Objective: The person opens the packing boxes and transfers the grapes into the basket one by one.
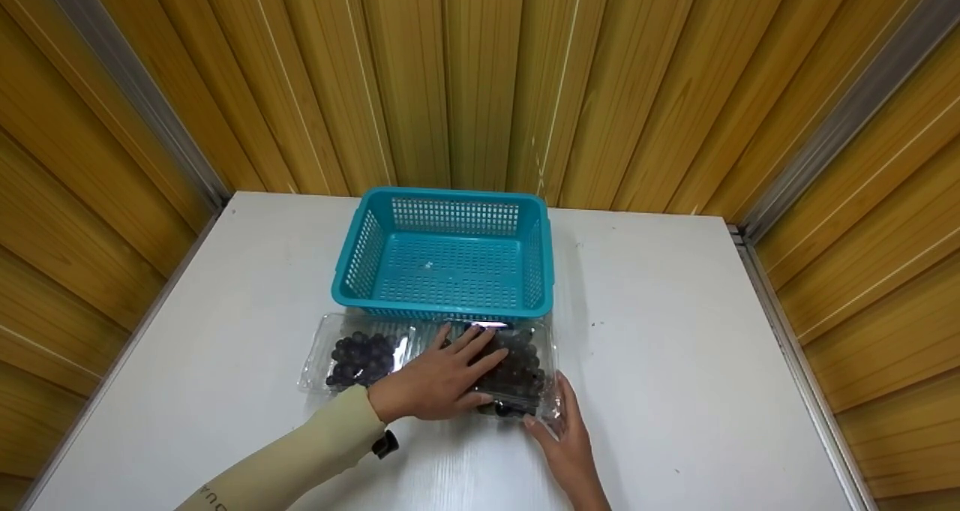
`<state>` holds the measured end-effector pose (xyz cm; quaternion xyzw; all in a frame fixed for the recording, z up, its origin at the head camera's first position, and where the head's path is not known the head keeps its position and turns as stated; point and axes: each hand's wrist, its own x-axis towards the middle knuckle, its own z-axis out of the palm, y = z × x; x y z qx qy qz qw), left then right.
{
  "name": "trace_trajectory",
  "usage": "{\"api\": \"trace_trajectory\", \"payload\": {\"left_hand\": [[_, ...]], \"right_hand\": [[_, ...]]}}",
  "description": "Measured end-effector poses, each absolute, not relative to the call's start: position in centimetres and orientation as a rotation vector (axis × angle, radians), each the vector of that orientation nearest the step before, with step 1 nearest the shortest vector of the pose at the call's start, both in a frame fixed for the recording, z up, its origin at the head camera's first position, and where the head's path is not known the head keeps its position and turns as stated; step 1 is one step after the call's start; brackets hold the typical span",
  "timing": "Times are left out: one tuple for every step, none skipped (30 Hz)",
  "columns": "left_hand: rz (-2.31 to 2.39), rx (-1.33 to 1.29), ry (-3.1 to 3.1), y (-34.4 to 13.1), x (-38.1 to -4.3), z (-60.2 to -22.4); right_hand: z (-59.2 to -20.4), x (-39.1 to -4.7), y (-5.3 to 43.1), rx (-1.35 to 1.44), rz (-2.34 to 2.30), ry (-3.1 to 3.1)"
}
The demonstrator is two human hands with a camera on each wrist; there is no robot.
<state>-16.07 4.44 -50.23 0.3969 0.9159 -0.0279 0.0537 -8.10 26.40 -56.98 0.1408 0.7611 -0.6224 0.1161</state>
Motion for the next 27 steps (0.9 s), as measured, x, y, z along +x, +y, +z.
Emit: {"api": "trace_trajectory", "payload": {"left_hand": [[-0.090, 1.204, 2.779, 4.4, -16.1, -50.2], [-0.094, 1.202, 2.775, 4.4, -16.1, -50.1], [-0.095, 1.200, 2.771, 4.4, -16.1, -50.1], [-0.092, 1.199, 2.768, 4.4, -16.1, -50.0], [-0.087, 1.197, 2.764, 4.4, -16.1, -50.0], [-0.083, 1.196, 2.760, 4.4, -16.1, -49.9], [-0.081, 1.197, 2.758, 4.4, -16.1, -49.9], [-0.078, 1.197, 2.758, 4.4, -16.1, -49.8], [-0.077, 1.198, 2.758, 4.4, -16.1, -49.8], [-0.077, 1.199, 2.758, 4.4, -16.1, -49.7], [-0.079, 1.200, 2.758, 4.4, -16.1, -49.7], [-0.077, 1.201, 2.757, 4.4, -16.1, -49.6], [-0.080, 1.203, 2.757, 4.4, -16.1, -49.6], [-0.083, 1.205, 2.759, 4.4, -16.1, -49.5], [-0.087, 1.207, 2.759, 4.4, -16.1, -49.5], [-0.091, 1.208, 2.758, 4.4, -16.1, -49.4], [-0.096, 1.210, 2.759, 4.4, -16.1, -49.3], [-0.106, 1.211, 2.759, 4.3, -16.1, -49.3], [-0.115, 1.212, 2.759, 4.3, -16.1, -49.2], [-0.116, 1.212, 2.758, 4.3, -16.1, -49.2], [-0.118, 1.211, 2.756, 4.3, -16.1, -49.2], [-0.115, 1.210, 2.755, 4.3, -16.1, -49.1], [-0.115, 1.210, 2.754, 4.3, -16.1, -49.1], [-0.114, 1.210, 2.754, 4.3, -16.1, -49.1], [-0.111, 1.210, 2.753, 4.3, -16.1, -49.0], [-0.111, 1.211, 2.753, 4.3, -16.1, -49.1], [-0.112, 1.213, 2.752, 4.4, -16.1, -49.1]], "right_hand": [[-57.0, -8.1, 26.4, 0.406, -1.827, 2.228], [-57.0, -8.1, 26.4, 0.402, -1.830, 2.227], [-56.9, -8.1, 26.4, 0.406, -1.826, 2.225], [-56.8, -8.1, 26.4, 0.409, -1.826, 2.220], [-56.8, -8.2, 26.4, 0.412, -1.824, 2.217], [-56.7, -8.2, 26.4, 0.417, -1.820, 2.217], [-56.7, -8.2, 26.4, 0.426, -1.813, 2.217], [-56.6, -8.3, 26.4, 0.432, -1.810, 2.219], [-56.6, -8.3, 26.4, 0.436, -1.807, 2.222], [-56.5, -8.4, 26.4, 0.434, -1.808, 2.225], [-56.5, -8.4, 26.4, 0.432, -1.807, 2.229], [-56.5, -8.4, 26.4, 0.427, -1.812, 2.231], [-56.4, -8.4, 26.4, 0.419, -1.822, 2.233], [-56.4, -8.4, 26.4, 0.405, -1.834, 2.238], [-56.4, -8.4, 26.4, 0.395, -1.844, 2.240], [-56.4, -8.4, 26.4, 0.386, -1.851, 2.243], [-56.3, -8.4, 26.5, 0.377, -1.860, 2.247], [-56.3, -8.4, 26.5, 0.370, -1.865, 2.253], [-56.3, -8.5, 26.5, 0.365, -1.866, 2.259], [-56.3, -8.5, 26.5, 0.362, -1.865, 2.264], [-56.3, -8.6, 26.5, 0.366, -1.860, 2.267], [-56.3, -8.6, 26.6, 0.371, -1.852, 2.274], [-56.3, -8.6, 26.6, 0.375, -1.848, 2.281], [-56.2, -8.7, 26.6, 0.379, -1.839, 2.288], [-56.2, -8.7, 26.6, 0.378, -1.835, 2.297], [-56.2, -8.7, 26.5, 0.379, -1.832, 2.306], [-56.2, -8.7, 26.5, 0.382, -1.826, 2.314]]}}
